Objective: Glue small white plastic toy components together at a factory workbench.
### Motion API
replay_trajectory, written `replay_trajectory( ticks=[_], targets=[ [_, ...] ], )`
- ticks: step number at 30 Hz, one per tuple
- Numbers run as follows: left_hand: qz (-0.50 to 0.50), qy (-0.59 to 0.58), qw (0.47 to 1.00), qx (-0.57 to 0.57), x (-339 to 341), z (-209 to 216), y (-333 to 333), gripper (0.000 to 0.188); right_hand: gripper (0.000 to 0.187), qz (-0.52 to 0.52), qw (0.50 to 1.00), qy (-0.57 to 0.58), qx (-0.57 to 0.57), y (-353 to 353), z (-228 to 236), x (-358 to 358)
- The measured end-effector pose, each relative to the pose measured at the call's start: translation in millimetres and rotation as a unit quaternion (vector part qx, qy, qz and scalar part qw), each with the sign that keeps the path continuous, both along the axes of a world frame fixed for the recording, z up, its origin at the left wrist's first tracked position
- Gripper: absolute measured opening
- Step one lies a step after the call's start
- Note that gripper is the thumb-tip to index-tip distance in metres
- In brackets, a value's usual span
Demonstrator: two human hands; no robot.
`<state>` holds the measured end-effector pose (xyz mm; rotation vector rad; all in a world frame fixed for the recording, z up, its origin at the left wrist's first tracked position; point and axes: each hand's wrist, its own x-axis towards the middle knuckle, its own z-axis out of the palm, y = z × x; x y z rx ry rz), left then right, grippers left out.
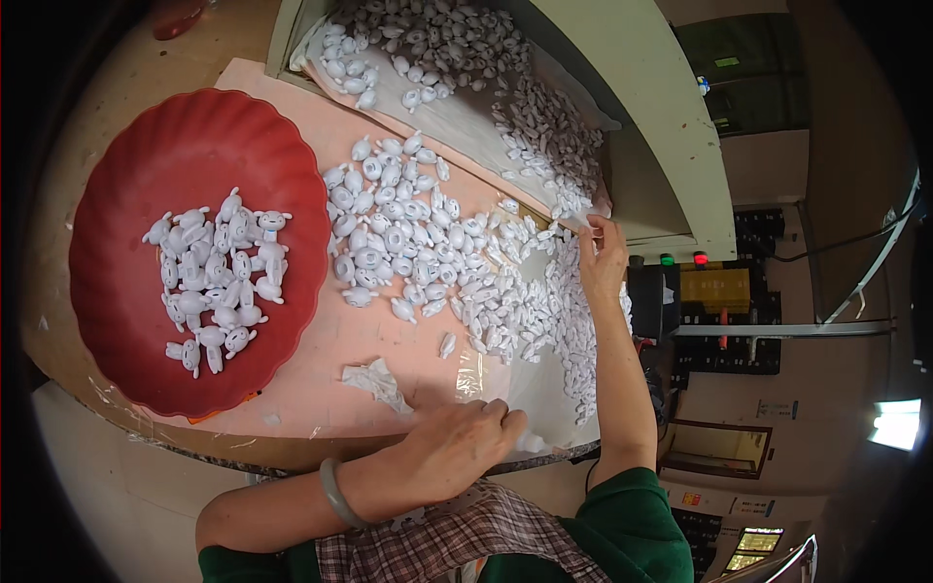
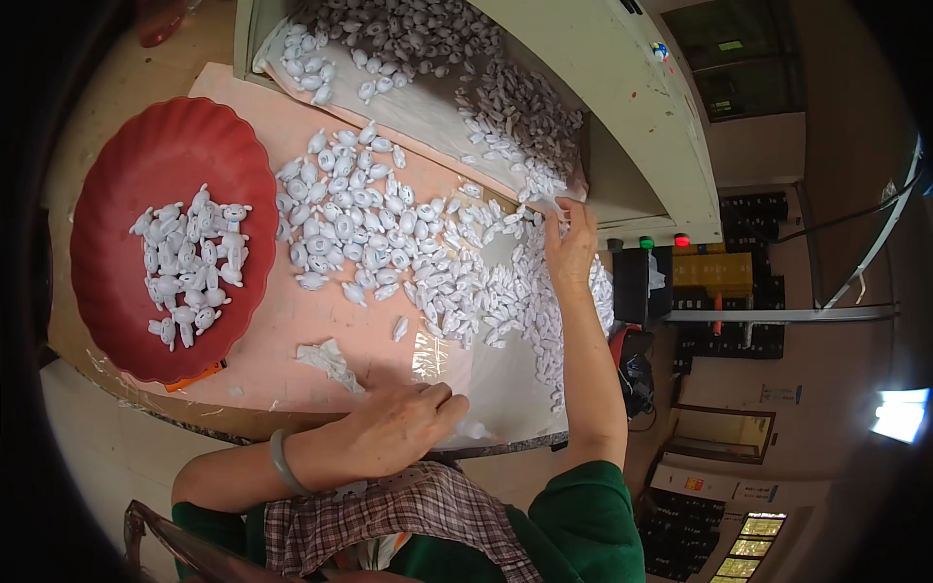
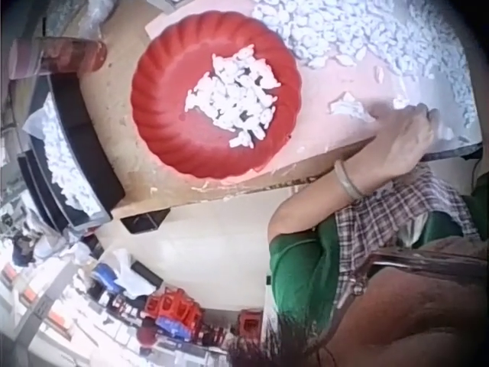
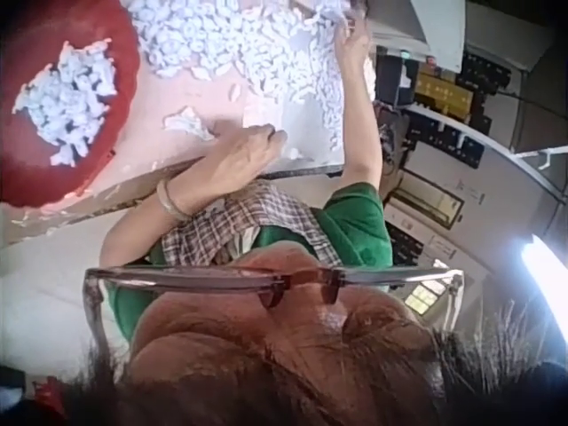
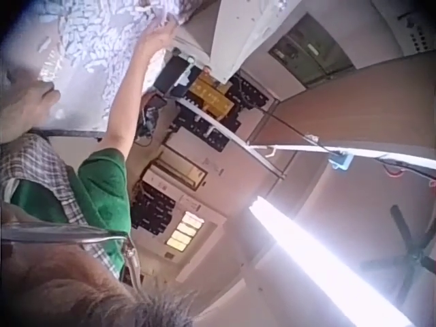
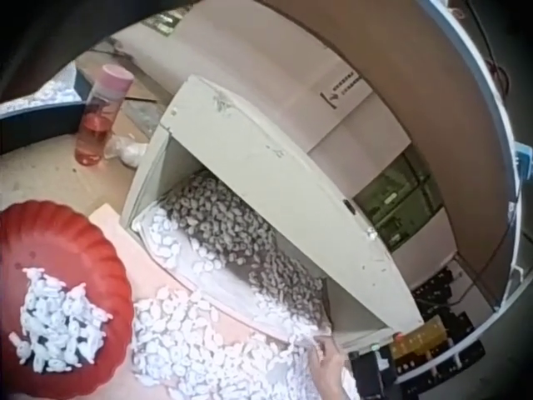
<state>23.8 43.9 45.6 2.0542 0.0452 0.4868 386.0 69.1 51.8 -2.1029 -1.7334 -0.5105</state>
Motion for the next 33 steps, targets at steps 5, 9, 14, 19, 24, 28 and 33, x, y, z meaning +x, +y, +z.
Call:
replay_trajectory(
  ticks=[5,9,14,19,24,28,33],
  targets=[
    [0.014,0.025,0.999,-0.019,-26,-10,9,0.020,0.022,-0.052,0.997,0.024,-0.050,36,-5,-5],
    [0.007,0.033,0.999,-0.023,-24,-14,14,0.021,0.023,-0.032,0.995,0.050,-0.083,47,-15,31],
    [0.003,0.003,1.000,-0.028,-17,-17,20,0.019,0.021,-0.014,0.998,0.039,-0.047,67,-7,46],
    [0.055,-0.020,0.998,-0.026,-26,-16,22,0.017,0.019,-0.052,0.997,0.031,-0.037,78,-5,39],
    [0.079,-0.018,0.997,-0.005,-30,-12,22,0.018,0.031,-0.091,0.995,0.039,-0.004,99,-15,70],
    [0.096,-0.008,0.995,-0.020,-32,-15,25,0.021,0.042,-0.074,0.994,0.067,-0.041,125,-31,82],
    [0.097,-0.023,0.995,-0.005,-28,-14,32,0.019,0.049,-0.015,0.988,-0.020,-0.150,147,-35,102]
  ],
)
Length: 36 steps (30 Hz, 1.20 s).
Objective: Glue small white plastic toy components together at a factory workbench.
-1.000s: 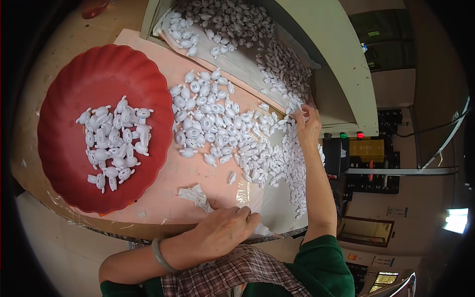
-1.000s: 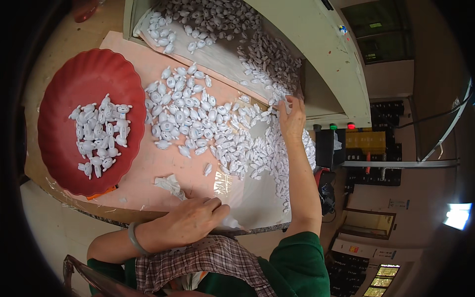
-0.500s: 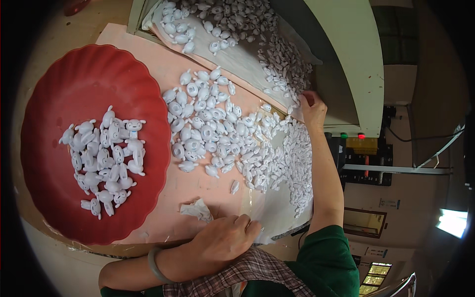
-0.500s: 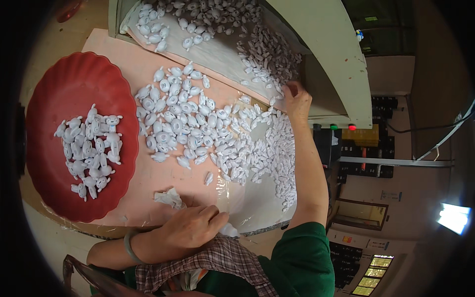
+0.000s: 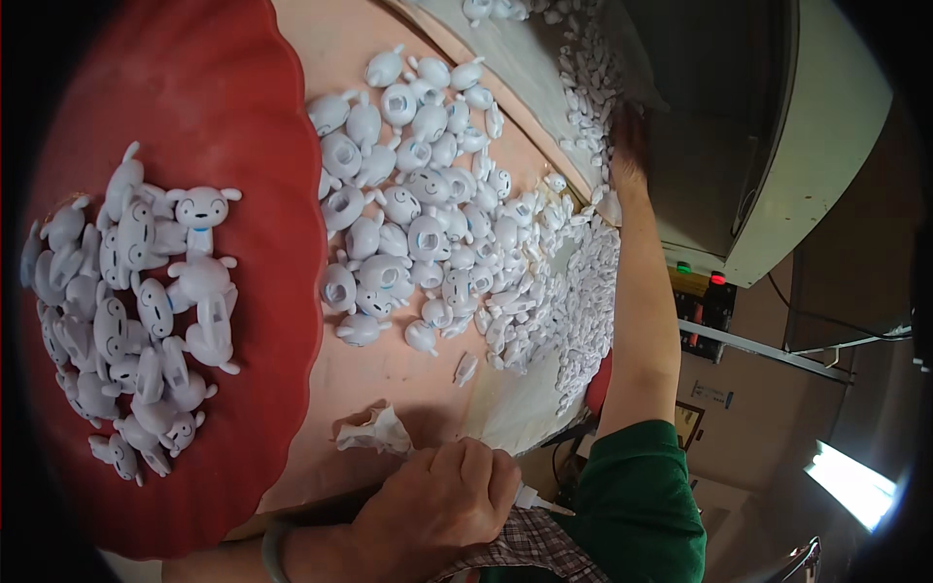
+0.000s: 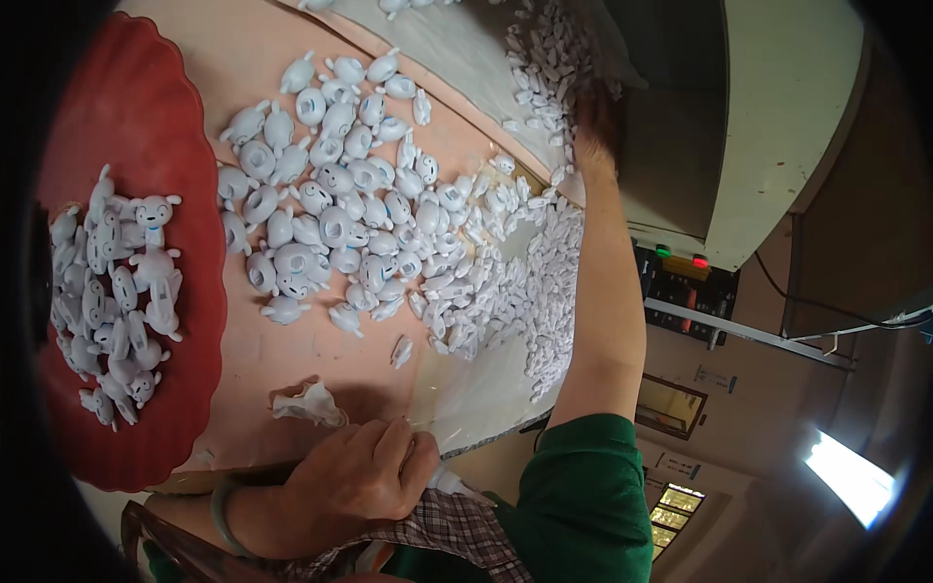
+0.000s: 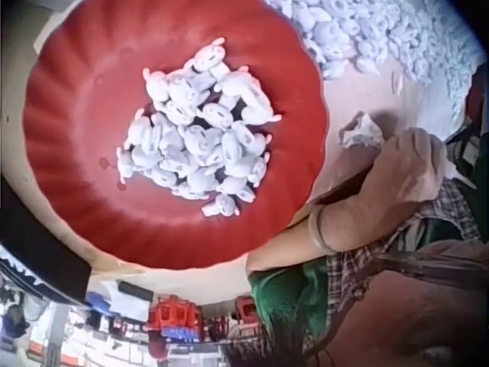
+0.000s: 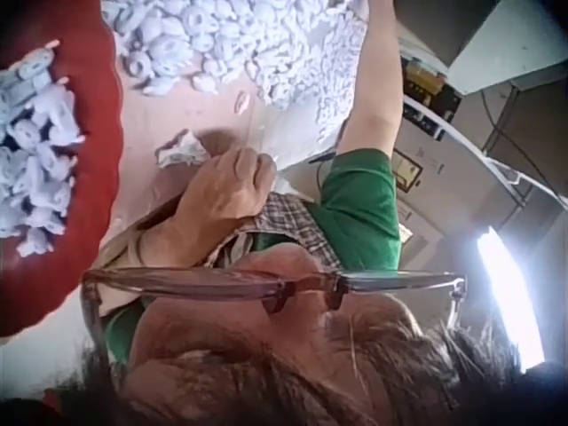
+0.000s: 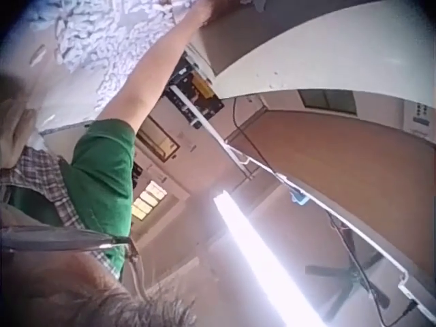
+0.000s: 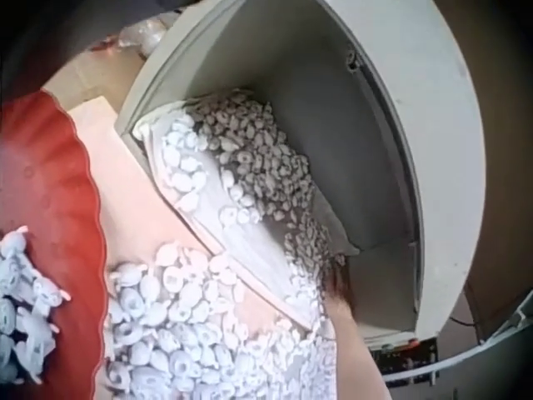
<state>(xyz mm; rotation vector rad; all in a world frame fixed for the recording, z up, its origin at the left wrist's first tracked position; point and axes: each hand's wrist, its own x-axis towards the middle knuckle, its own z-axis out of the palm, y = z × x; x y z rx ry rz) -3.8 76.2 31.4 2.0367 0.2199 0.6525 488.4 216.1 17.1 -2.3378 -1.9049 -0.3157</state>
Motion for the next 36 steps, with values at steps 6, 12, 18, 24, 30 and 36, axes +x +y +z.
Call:
replay_trajectory(
  ticks=[6,12,18,24,30,36],
  targets=[
    [0.030,0.034,0.998,0.041,5,-1,-1,0.014,0.046,0.018,0.997,-0.068,-0.022,-8,-2,47],
    [0.034,0.071,0.995,0.061,0,3,-3,0.012,0.048,0.013,0.997,0.076,-0.010,-24,3,-3],
    [0.048,0.046,0.995,0.068,2,-3,-8,0.015,0.053,0.021,0.997,0.068,-0.004,-21,0,3],
    [0.055,0.053,0.995,0.069,-1,-3,-8,0.015,0.053,0.041,0.996,0.081,0.000,-17,-9,6],
    [0.035,0.043,0.996,0.069,0,-1,-4,0.016,0.050,0.022,0.998,0.053,-0.001,-32,6,-13],
    [0.018,0.037,0.999,0.021,-1,-4,-8,0.017,0.040,0.017,0.989,0.103,0.101,-57,29,-58]
  ],
)
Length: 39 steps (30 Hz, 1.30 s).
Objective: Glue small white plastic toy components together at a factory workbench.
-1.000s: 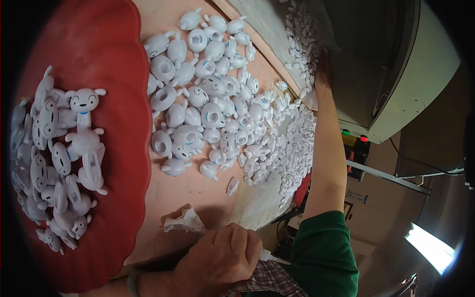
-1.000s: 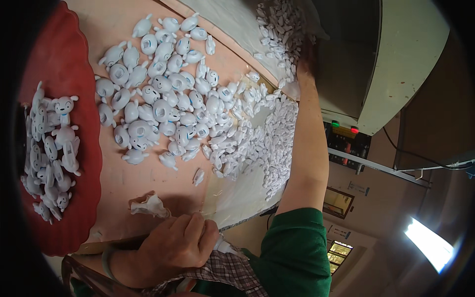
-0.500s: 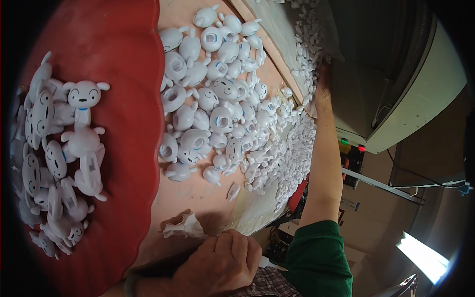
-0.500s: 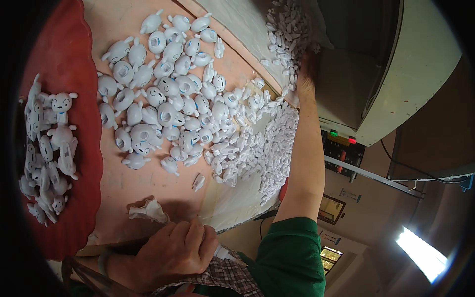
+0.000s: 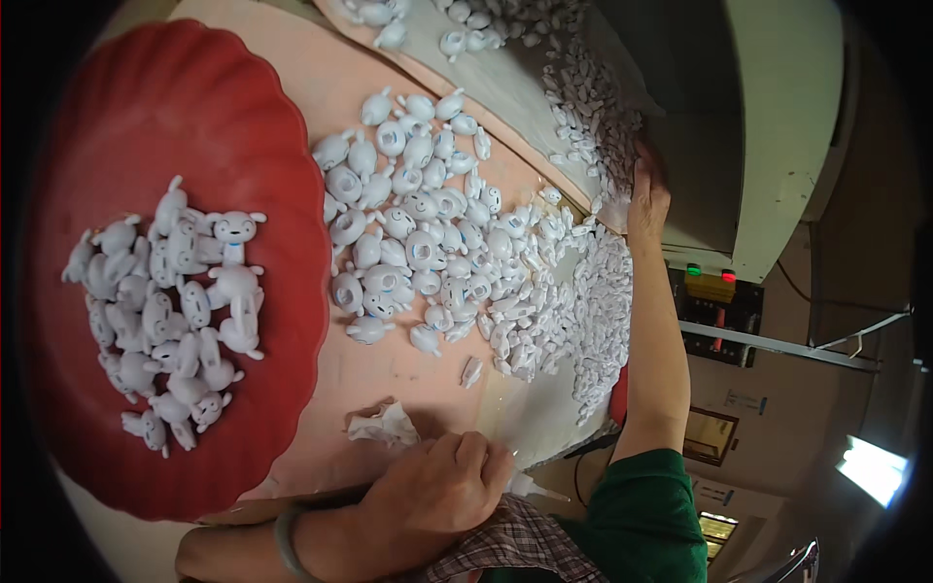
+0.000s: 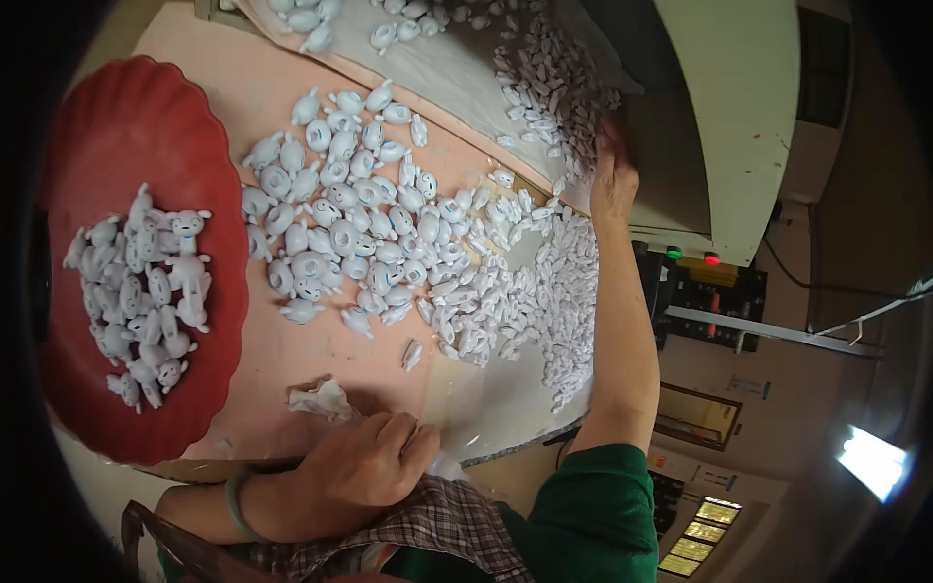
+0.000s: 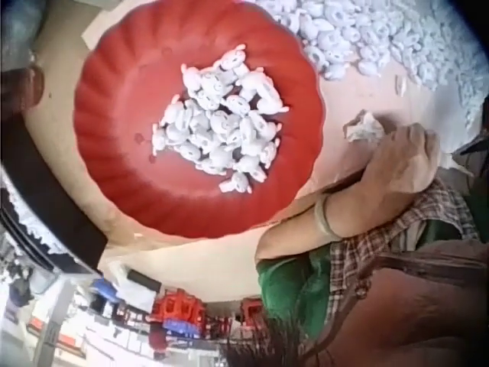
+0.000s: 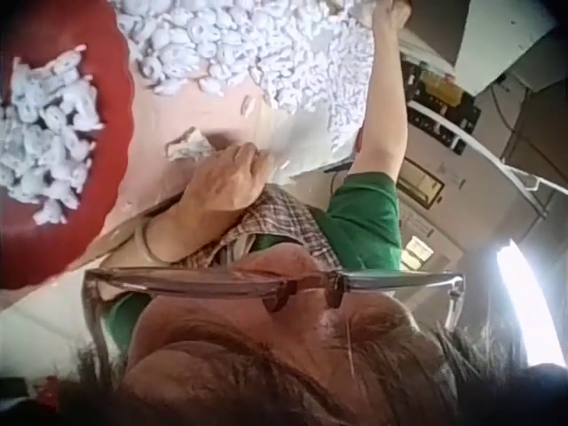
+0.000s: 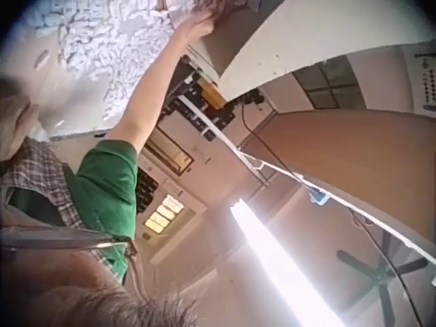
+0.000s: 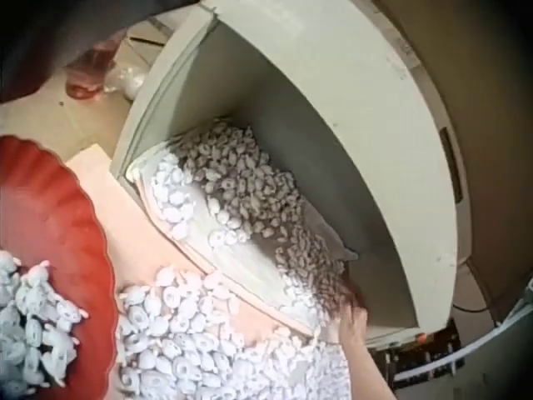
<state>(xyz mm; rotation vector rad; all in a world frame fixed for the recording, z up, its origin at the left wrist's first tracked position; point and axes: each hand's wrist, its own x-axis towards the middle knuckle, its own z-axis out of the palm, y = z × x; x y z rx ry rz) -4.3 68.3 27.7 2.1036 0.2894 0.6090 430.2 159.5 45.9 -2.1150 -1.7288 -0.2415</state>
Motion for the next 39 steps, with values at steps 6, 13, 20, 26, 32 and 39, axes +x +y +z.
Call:
replay_trajectory(
  ticks=[6,13,20,26,32,39],
  targets=[
    [-0.020,-0.013,0.997,-0.069,-2,-2,2,0.034,0.021,0.039,0.942,0.334,-0.010,-100,45,-127],
    [0.009,-0.041,0.981,-0.188,9,16,-16,0.031,0.037,0.173,0.861,0.475,-0.057,-209,47,-249],
    [-0.027,0.037,0.984,-0.170,12,19,-62,0.036,0.041,0.180,0.841,0.509,0.034,-255,6,-276],
    [0.111,0.083,0.990,0.029,3,27,-48,0.031,0.042,0.141,0.766,0.617,0.117,-273,-15,-256],
    [0.263,0.070,0.935,0.226,2,21,11,0.025,0.047,0.122,0.759,0.624,0.140,-283,-26,-240],
    [0.209,0.094,0.926,0.300,20,1,31,0.018,0.044,0.121,0.747,0.633,0.160,-286,-33,-234]
  ],
)
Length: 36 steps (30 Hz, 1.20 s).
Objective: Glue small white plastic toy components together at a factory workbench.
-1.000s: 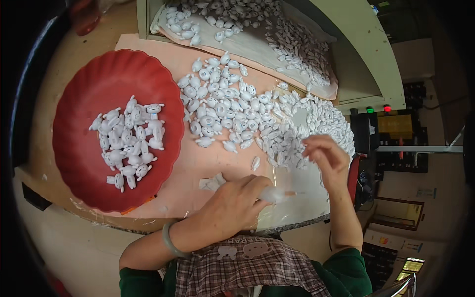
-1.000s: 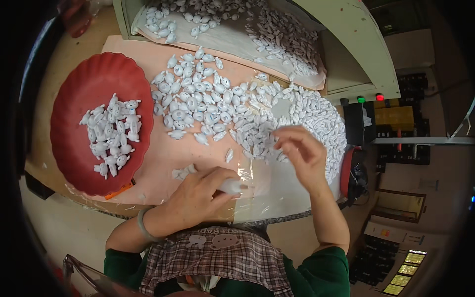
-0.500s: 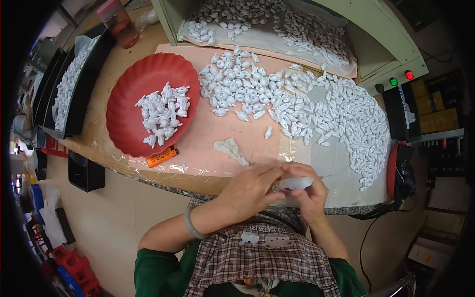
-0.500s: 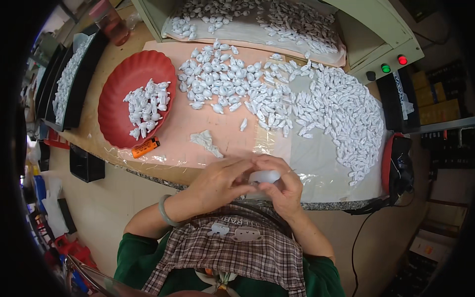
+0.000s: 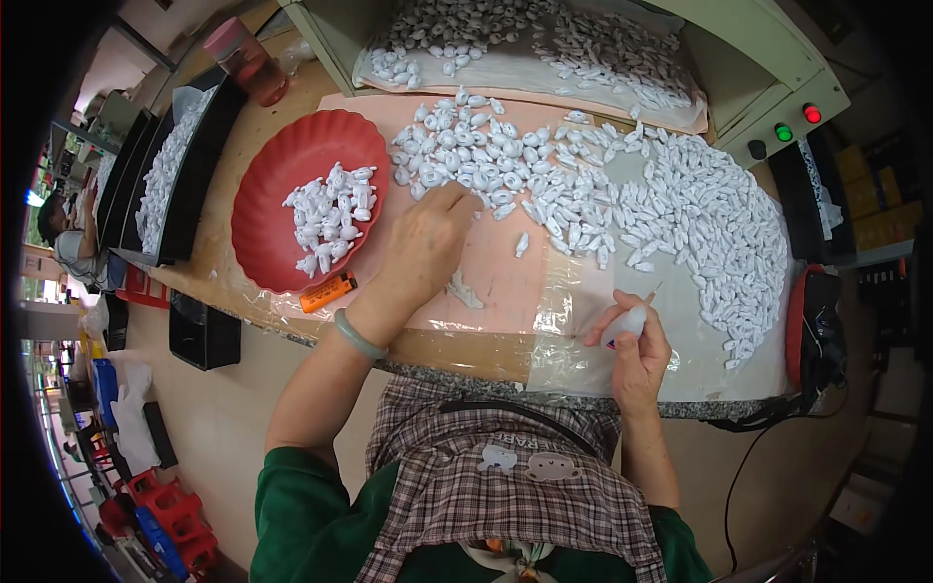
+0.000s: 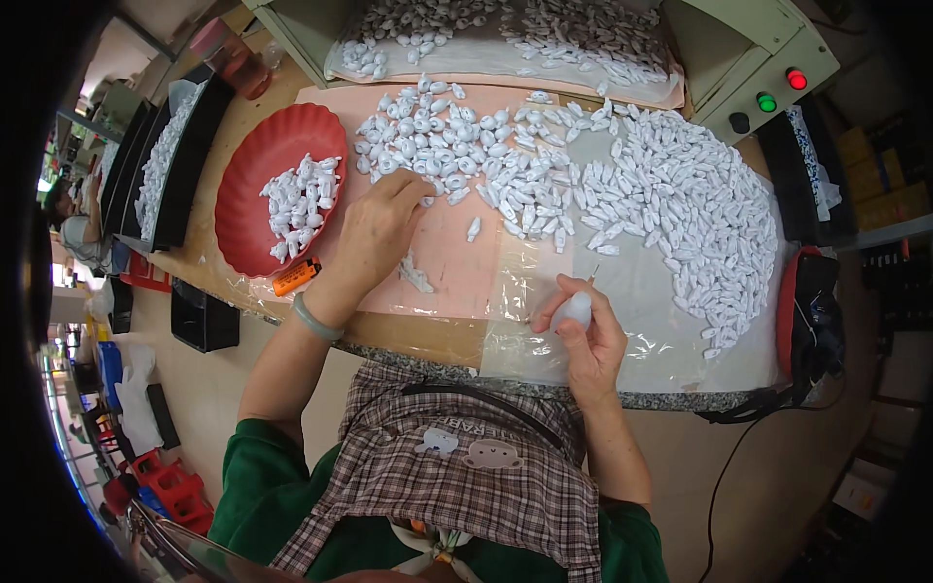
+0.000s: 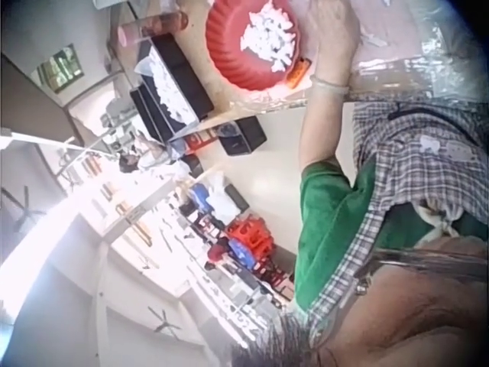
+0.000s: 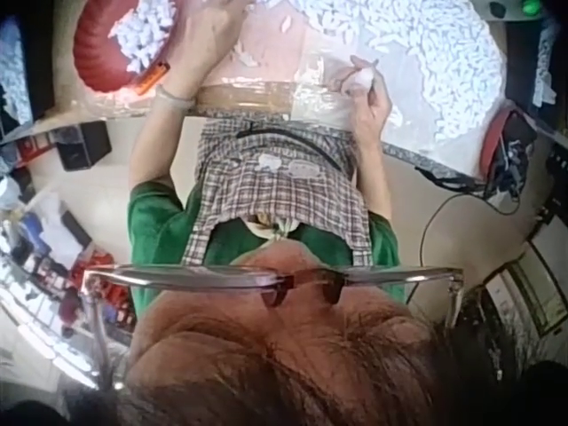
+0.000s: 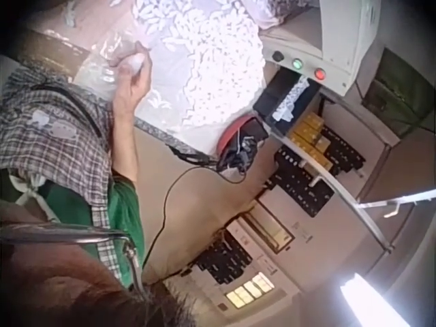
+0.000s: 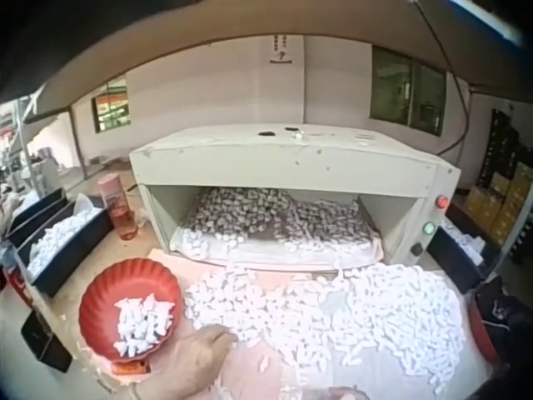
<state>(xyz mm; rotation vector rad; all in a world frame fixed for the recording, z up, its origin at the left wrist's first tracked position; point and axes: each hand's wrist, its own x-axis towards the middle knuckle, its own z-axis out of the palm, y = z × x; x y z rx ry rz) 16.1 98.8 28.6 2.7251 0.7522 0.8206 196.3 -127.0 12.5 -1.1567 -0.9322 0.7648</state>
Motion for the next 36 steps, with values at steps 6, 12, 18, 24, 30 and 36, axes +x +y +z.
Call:
replay_trajectory(
  ticks=[6,12,18,24,30,36],
  targets=[
    [-0.012,-0.005,0.996,-0.084,-4,14,-8,0.024,0.053,-0.018,0.999,0.021,-0.044,-2,0,1],
    [-0.105,-0.217,0.727,-0.643,-15,31,-61,0.018,0.041,-0.013,0.995,0.097,-0.018,4,3,-3],
    [-0.121,-0.294,0.525,-0.790,-21,13,-89,0.029,0.038,0.023,0.984,0.167,-0.049,1,12,0],
    [-0.134,-0.307,0.434,-0.837,-21,-3,-98,0.035,0.038,-0.001,0.977,0.213,-0.028,-1,14,2],
    [-0.108,-0.292,0.436,-0.845,-21,-8,-103,0.033,0.051,-0.064,0.984,0.162,-0.022,-2,19,-2],
    [-0.097,-0.275,0.426,-0.857,-22,-4,-103,0.033,0.054,-0.079,0.993,0.081,-0.014,-5,23,-6]
  ],
)
